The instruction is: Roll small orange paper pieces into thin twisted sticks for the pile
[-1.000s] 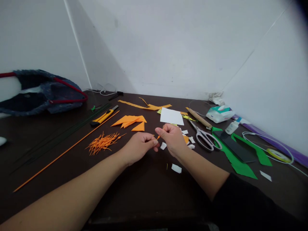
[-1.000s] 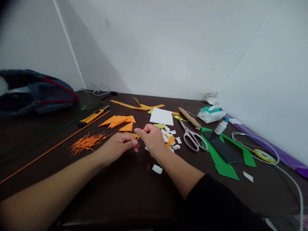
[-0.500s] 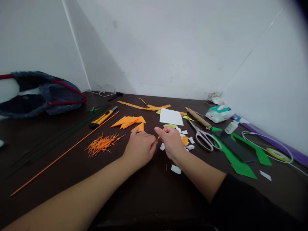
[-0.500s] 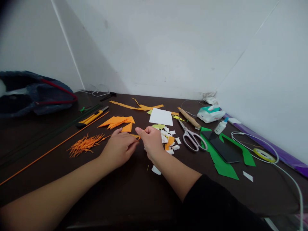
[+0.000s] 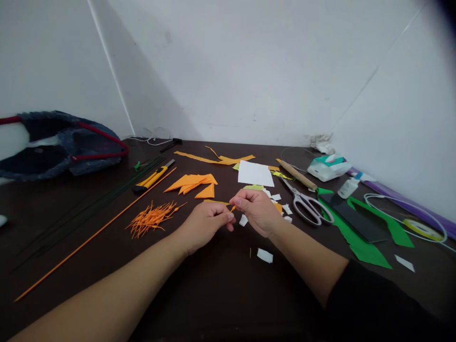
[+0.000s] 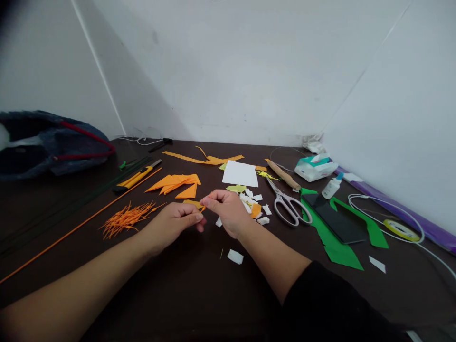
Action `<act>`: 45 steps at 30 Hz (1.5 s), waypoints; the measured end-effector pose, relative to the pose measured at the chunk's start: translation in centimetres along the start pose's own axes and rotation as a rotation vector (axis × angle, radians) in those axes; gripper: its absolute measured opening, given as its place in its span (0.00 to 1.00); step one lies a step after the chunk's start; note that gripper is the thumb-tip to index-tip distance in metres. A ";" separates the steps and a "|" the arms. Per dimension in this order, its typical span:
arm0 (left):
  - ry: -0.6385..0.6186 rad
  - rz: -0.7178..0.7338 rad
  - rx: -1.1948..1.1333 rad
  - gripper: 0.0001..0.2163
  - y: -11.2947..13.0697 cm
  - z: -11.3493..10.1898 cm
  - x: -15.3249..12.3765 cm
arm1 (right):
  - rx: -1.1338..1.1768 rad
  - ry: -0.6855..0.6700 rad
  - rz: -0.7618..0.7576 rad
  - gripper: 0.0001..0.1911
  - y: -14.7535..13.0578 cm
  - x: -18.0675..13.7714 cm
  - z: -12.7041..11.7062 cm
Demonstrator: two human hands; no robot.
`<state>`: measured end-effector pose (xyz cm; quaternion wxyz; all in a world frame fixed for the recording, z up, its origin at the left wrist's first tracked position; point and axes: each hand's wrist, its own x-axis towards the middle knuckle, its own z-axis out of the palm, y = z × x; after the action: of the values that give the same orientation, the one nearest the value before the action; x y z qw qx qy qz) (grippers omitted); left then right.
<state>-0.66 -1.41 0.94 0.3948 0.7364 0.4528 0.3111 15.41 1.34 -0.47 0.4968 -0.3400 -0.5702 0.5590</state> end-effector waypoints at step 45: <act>-0.060 -0.002 0.046 0.05 -0.2 0.7 0.3 | -0.035 0.213 -0.070 0.20 1.4 0.8 0.2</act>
<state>-0.01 -1.34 0.45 0.3915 0.7540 0.4483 0.2779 14.78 2.23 -1.71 0.5678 -0.3858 -0.5355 0.4920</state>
